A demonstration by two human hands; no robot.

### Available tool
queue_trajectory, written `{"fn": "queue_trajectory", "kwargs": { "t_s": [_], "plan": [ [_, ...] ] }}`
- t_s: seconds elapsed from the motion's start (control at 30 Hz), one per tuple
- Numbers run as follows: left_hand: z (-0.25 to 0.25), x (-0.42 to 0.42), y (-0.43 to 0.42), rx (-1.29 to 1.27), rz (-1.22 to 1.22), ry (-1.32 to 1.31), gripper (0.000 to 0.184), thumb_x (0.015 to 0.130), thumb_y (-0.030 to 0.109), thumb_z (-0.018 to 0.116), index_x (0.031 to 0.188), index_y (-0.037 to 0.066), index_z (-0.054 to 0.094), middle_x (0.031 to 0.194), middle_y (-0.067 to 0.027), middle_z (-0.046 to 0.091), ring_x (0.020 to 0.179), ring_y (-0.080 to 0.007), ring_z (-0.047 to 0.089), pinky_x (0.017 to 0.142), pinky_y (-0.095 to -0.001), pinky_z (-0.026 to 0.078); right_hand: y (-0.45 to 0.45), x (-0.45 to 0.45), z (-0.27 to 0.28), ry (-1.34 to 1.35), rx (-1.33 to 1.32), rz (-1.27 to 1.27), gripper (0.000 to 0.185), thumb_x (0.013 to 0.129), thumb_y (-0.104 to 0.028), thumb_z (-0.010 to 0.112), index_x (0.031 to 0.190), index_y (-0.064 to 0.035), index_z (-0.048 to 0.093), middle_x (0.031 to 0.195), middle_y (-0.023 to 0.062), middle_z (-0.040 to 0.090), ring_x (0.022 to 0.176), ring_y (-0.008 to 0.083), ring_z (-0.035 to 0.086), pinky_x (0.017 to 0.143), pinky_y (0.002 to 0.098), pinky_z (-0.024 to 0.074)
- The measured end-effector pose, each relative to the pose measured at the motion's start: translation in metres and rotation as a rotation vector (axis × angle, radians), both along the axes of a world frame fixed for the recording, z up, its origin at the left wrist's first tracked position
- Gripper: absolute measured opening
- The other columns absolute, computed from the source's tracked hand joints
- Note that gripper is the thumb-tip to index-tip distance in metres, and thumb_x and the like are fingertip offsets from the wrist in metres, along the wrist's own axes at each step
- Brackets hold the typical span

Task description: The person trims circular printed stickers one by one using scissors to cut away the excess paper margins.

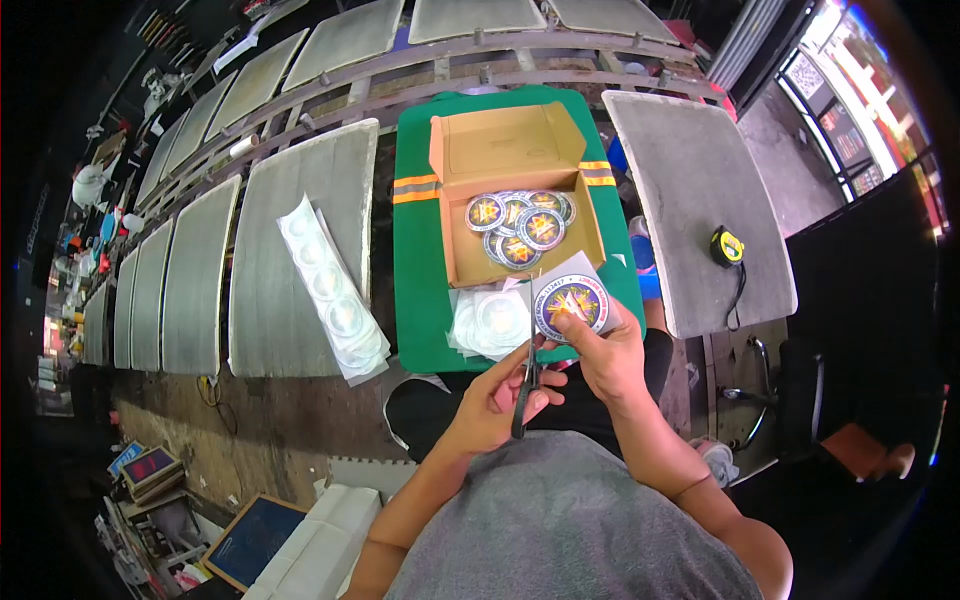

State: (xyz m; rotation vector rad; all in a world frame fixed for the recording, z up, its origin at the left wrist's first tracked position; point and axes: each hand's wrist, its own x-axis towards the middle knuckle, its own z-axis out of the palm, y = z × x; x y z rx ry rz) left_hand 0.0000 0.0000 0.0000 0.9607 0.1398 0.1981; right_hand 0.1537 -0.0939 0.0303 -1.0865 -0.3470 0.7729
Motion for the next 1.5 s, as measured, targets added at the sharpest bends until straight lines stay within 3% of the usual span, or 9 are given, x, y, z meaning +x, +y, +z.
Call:
{"fn": "queue_trajectory", "kwargs": {
  "t_s": [0.17,0.4,0.6,0.67,0.77,1.07,1.3,1.37,1.5],
  "plan": [
    [0.004,0.000,0.000,-0.058,0.017,0.004,0.074,0.093,-0.002,0.063,0.157,0.002,0.026,0.144,-0.0132,0.049,0.125,-0.0252,0.057,0.096,-0.0407,0.054,-0.002,-0.003,-0.002,-0.021,-0.042,-0.043,0.021,0.091,-0.008,0.075,0.108,0.0001,0.066,0.095,0.0060,0.072,0.075,0.0110,0.067,0.063,0.0257,0.0560],
    [0.006,0.001,-0.002,-0.182,-0.009,0.040,0.079,0.092,-0.005,0.063,0.159,0.006,0.022,0.144,-0.0145,0.051,0.121,-0.0250,0.061,0.098,-0.0392,0.053,0.004,-0.005,0.002,0.020,0.031,-0.170,0.021,0.090,-0.008,0.077,0.106,0.0001,0.067,0.096,0.0063,0.072,0.078,0.0116,0.067,0.067,0.0267,0.0567],
    [0.009,-0.001,-0.004,0.100,-0.007,0.110,0.084,0.089,-0.002,0.070,0.159,0.008,0.025,0.139,-0.0137,0.057,0.114,-0.0212,0.063,0.099,-0.0341,0.051,0.005,-0.010,0.001,0.049,0.018,-0.201,0.023,0.089,-0.009,0.077,0.108,0.0004,0.066,0.097,0.0061,0.071,0.080,0.0121,0.067,0.069,0.0272,0.0565],
    [0.022,0.004,-0.003,0.465,0.100,0.160,0.086,0.086,0.003,0.076,0.158,0.005,0.029,0.132,-0.0141,0.062,0.110,-0.0186,0.064,0.097,-0.0328,0.051,0.005,-0.012,0.001,0.086,0.039,-0.225,0.025,0.089,-0.008,0.077,0.110,0.0003,0.065,0.097,0.0061,0.071,0.080,0.0121,0.067,0.068,0.0270,0.0556],
    [0.024,0.004,0.000,0.598,0.154,0.171,0.088,0.083,0.007,0.080,0.156,0.004,0.032,0.124,-0.0132,0.066,0.106,-0.0158,0.065,0.097,-0.0302,0.050,0.003,-0.012,-0.004,0.107,0.066,-0.197,0.025,0.090,-0.007,0.076,0.111,0.0001,0.064,0.098,0.0062,0.071,0.080,0.0126,0.067,0.068,0.0272,0.0560],
    [0.025,0.004,0.001,0.704,0.190,0.185,0.087,0.077,0.010,0.084,0.153,0.007,0.041,0.095,-0.0074,0.061,0.080,-0.0154,0.056,0.078,-0.0279,0.050,0.002,-0.012,0.000,0.091,0.085,-0.221,0.022,0.091,-0.004,0.072,0.110,0.0007,0.063,0.097,0.0071,0.070,0.080,0.0139,0.068,0.067,0.0273,0.0568],
    [0.021,0.004,0.001,0.776,0.166,0.153,0.081,0.078,0.008,0.083,0.150,0.004,0.045,0.090,-0.0075,0.059,0.080,-0.0159,0.058,0.078,-0.0282,0.050,0.002,-0.007,0.003,0.129,0.142,-0.263,0.023,0.093,-0.001,0.070,0.114,0.0014,0.062,0.104,0.0074,0.069,0.088,0.0135,0.067,0.076,0.0279,0.0557],
    [0.024,0.002,0.002,0.750,0.084,0.211,0.084,0.081,-0.001,0.078,0.154,0.007,0.038,0.126,-0.0140,0.063,0.109,-0.0212,0.067,0.098,-0.0350,0.053,0.001,-0.006,0.000,0.128,0.154,-0.243,0.024,0.093,0.000,0.070,0.115,0.0015,0.061,0.106,0.0078,0.069,0.092,0.0138,0.067,0.080,0.0283,0.0548],
    [0.029,0.008,-0.001,0.763,0.186,0.156,0.078,0.079,0.006,0.080,0.150,0.004,0.045,0.106,-0.0135,0.068,0.095,-0.0202,0.067,0.089,-0.0293,0.051,0.002,-0.007,-0.002,0.116,0.140,-0.255,0.025,0.093,-0.001,0.070,0.116,0.0017,0.061,0.106,0.0081,0.069,0.091,0.0143,0.067,0.079,0.0286,0.0551]
  ]
}}
